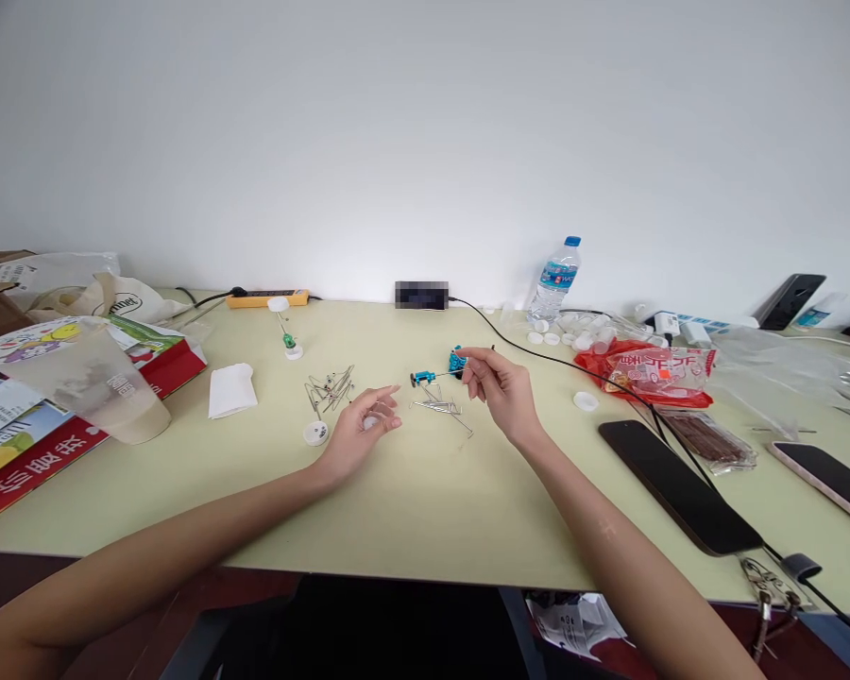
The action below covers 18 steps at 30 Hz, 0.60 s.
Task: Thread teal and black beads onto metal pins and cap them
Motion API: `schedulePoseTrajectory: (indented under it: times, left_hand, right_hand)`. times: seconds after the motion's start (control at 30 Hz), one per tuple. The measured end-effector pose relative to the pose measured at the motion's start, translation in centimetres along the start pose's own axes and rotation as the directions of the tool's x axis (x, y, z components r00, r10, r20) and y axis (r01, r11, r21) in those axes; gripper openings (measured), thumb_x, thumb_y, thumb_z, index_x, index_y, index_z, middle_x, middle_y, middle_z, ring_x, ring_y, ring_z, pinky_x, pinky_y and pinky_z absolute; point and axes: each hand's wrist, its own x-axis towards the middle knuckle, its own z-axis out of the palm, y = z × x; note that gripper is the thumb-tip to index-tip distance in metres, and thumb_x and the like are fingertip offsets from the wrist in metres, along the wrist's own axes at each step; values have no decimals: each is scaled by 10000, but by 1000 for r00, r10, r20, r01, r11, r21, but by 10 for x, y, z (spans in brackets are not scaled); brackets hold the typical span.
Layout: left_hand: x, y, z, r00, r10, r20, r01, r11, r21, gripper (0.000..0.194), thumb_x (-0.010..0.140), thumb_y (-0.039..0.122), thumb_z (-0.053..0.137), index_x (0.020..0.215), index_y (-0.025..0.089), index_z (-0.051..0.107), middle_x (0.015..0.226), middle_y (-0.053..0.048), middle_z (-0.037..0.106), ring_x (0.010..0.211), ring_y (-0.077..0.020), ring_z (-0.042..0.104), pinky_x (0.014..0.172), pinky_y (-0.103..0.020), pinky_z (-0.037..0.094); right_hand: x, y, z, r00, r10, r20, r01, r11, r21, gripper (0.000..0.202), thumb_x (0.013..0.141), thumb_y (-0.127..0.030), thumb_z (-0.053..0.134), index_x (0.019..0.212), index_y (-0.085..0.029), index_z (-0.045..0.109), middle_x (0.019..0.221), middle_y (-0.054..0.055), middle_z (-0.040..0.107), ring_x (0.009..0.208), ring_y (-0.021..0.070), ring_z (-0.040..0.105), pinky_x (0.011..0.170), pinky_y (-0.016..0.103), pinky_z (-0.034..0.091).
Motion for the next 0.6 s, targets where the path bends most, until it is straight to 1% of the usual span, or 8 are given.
schedulePoseTrajectory:
  times: [0.1, 0.17, 0.27, 0.33, 0.43, 0.5, 0.6]
  left_hand:
    - [1, -1, -2, 1000, 16, -12, -15, 999, 40, 472, 742, 226, 630, 1198, 305, 539, 994, -34, 554, 845, -162, 552, 742, -285, 433]
    - [0, 1, -3, 1000, 23, -9, -22, 996, 85, 488, 738, 210, 634, 1202, 322, 533, 987, -26, 551, 864, -165, 541, 754, -285, 430]
    - [0, 4, -3, 999, 38, 25, -40, 990, 132, 494, 746, 187, 623, 1207, 338, 526, 978, -18, 543, 878, -163, 532, 769, -282, 426]
    - [-1, 5, -3, 999, 42, 34, -46, 990, 136, 490, 753, 181, 615, 1209, 337, 524, 979, -19, 539, 891, -164, 530, 783, -284, 425]
    - [0, 3, -3, 999, 46, 4, -47, 992, 117, 467, 755, 179, 612, 1196, 318, 542, 987, -27, 540, 902, -167, 531, 816, -297, 423]
    - [0, 1, -3, 998, 54, -19, -52, 993, 104, 455, 754, 182, 613, 1188, 303, 551, 991, -32, 541, 902, -169, 532, 811, -298, 430]
    - [0, -1, -2, 996, 93, -16, -91, 991, 97, 439, 749, 170, 614, 1170, 287, 568, 992, -32, 543, 889, -161, 539, 818, -297, 431]
  right_hand:
    - [1, 2, -3, 995, -20, 99, 26, 998, -58, 261, 907, -311, 416, 1010, -211, 634, 675, 9, 532, 474, 85, 461, 422, 225, 360]
    - [0, 2, -4, 993, -39, 115, 48, 996, -69, 267, 911, -292, 402, 1019, -215, 634, 687, 10, 536, 480, 86, 471, 425, 224, 363]
    - [-2, 3, -2, 991, -48, 121, 57, 996, -71, 278, 917, -279, 380, 1045, -215, 618, 705, 15, 545, 502, 94, 505, 443, 226, 396]
    - [-4, 3, 0, 981, -52, 187, 71, 993, -97, 288, 918, -269, 365, 1063, -217, 608, 707, 13, 551, 508, 97, 518, 466, 230, 423]
    - [-7, 5, 5, 940, -93, 328, 160, 970, -183, 312, 914, -233, 337, 1079, -229, 603, 717, 13, 562, 519, 100, 520, 508, 236, 438]
    - [-8, 5, 8, 912, -129, 389, 238, 939, -247, 338, 911, -201, 315, 1095, -233, 596, 730, 18, 566, 538, 105, 515, 543, 242, 437]
    - [-9, 2, 11, 870, -161, 466, 339, 882, -327, 371, 898, -149, 307, 1144, -226, 575, 744, 29, 569, 564, 115, 503, 575, 243, 414]
